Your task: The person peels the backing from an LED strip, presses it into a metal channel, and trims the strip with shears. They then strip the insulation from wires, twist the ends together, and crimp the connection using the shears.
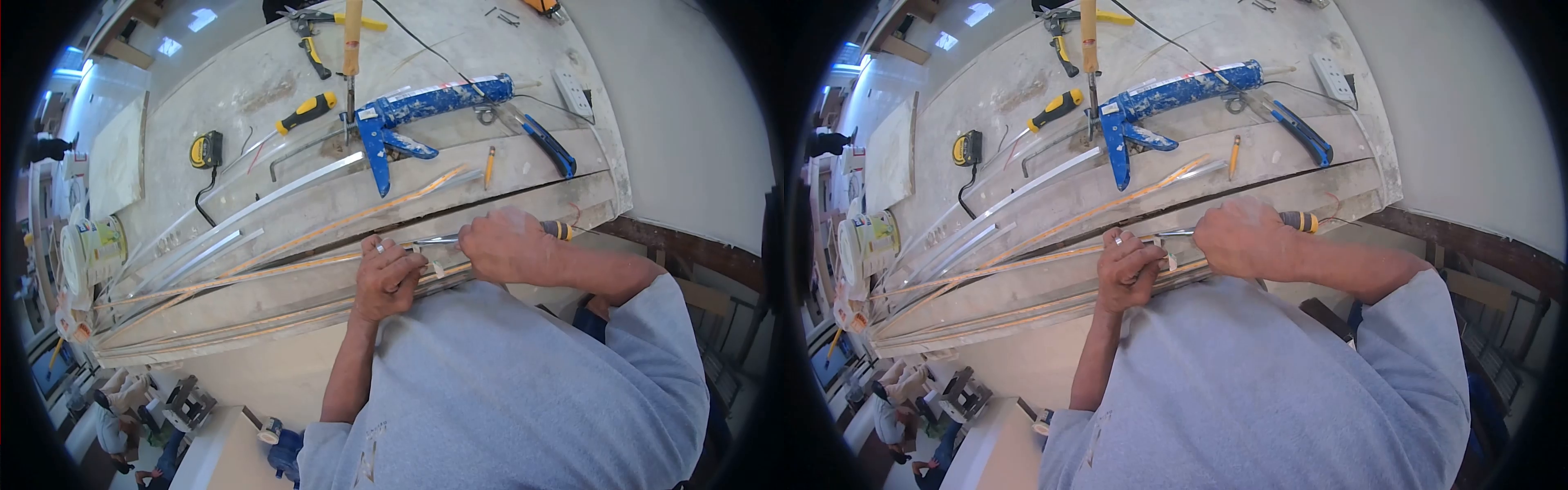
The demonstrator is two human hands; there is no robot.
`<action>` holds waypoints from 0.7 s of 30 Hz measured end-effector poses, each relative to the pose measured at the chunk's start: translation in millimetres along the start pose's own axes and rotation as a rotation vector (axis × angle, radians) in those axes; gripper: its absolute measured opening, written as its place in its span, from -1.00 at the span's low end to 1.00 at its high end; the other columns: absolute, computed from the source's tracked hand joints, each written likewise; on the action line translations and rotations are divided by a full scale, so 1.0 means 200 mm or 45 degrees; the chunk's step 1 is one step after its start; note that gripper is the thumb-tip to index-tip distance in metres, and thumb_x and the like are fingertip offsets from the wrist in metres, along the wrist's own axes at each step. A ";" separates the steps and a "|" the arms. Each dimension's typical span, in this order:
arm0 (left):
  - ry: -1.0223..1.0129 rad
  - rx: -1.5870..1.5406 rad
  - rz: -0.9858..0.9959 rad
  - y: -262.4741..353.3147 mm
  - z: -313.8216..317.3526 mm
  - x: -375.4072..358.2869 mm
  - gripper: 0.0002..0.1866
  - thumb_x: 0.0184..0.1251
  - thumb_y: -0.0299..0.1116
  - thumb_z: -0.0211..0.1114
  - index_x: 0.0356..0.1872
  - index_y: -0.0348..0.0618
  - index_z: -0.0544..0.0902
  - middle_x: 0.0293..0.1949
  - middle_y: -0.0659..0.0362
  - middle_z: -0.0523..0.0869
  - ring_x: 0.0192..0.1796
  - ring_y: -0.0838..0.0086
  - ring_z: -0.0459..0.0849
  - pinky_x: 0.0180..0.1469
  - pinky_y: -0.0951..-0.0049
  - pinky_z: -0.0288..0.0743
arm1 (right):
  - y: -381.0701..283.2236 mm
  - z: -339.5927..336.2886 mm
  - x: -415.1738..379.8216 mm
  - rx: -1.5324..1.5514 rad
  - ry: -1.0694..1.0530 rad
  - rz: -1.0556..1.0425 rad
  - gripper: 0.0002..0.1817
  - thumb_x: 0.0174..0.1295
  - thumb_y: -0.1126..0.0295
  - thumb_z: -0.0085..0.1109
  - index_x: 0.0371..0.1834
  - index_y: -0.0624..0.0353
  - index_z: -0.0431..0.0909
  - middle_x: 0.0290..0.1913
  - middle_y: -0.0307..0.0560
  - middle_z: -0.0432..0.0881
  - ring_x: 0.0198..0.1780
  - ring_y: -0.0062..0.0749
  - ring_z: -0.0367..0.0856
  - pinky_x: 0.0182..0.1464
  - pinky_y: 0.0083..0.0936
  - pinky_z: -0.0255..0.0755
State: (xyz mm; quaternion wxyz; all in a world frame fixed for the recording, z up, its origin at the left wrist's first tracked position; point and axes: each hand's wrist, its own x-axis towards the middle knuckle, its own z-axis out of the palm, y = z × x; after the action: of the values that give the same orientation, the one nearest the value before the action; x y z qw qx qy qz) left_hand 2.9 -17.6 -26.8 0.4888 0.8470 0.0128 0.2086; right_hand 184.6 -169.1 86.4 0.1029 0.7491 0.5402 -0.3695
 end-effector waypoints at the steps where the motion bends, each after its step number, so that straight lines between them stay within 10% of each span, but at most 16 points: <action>1: -0.004 0.004 -0.004 0.00 0.00 0.00 -0.74 -0.11 -0.57 0.53 -0.33 -0.03 0.78 -0.52 0.27 0.57 -0.42 0.34 0.51 -0.07 0.24 0.30 | 0.00 -0.01 0.00 0.012 0.028 -0.029 -0.80 0.15 0.37 0.27 -0.35 0.27 0.79 -0.35 0.17 0.80 -0.27 0.05 0.86 -0.24 -0.08 0.71; 21: 0.160 -0.060 -0.213 0.04 0.02 -0.01 -0.74 -0.02 -0.63 0.49 -0.24 -0.18 0.78 -0.42 0.17 0.64 -0.33 0.28 0.59 -0.10 0.25 0.42 | 0.12 0.13 -0.01 0.136 0.282 -0.090 -0.60 0.50 0.11 0.18 -0.32 0.24 0.74 -0.50 0.17 0.73 -0.39 0.17 0.79 -0.32 0.02 0.65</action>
State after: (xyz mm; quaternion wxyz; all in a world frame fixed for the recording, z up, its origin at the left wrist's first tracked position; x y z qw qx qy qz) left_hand 1.4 -24.5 -22.2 0.5224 0.8166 0.1094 0.2199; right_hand 194.0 -193.5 63.4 -0.0107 0.7703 0.5537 -0.3161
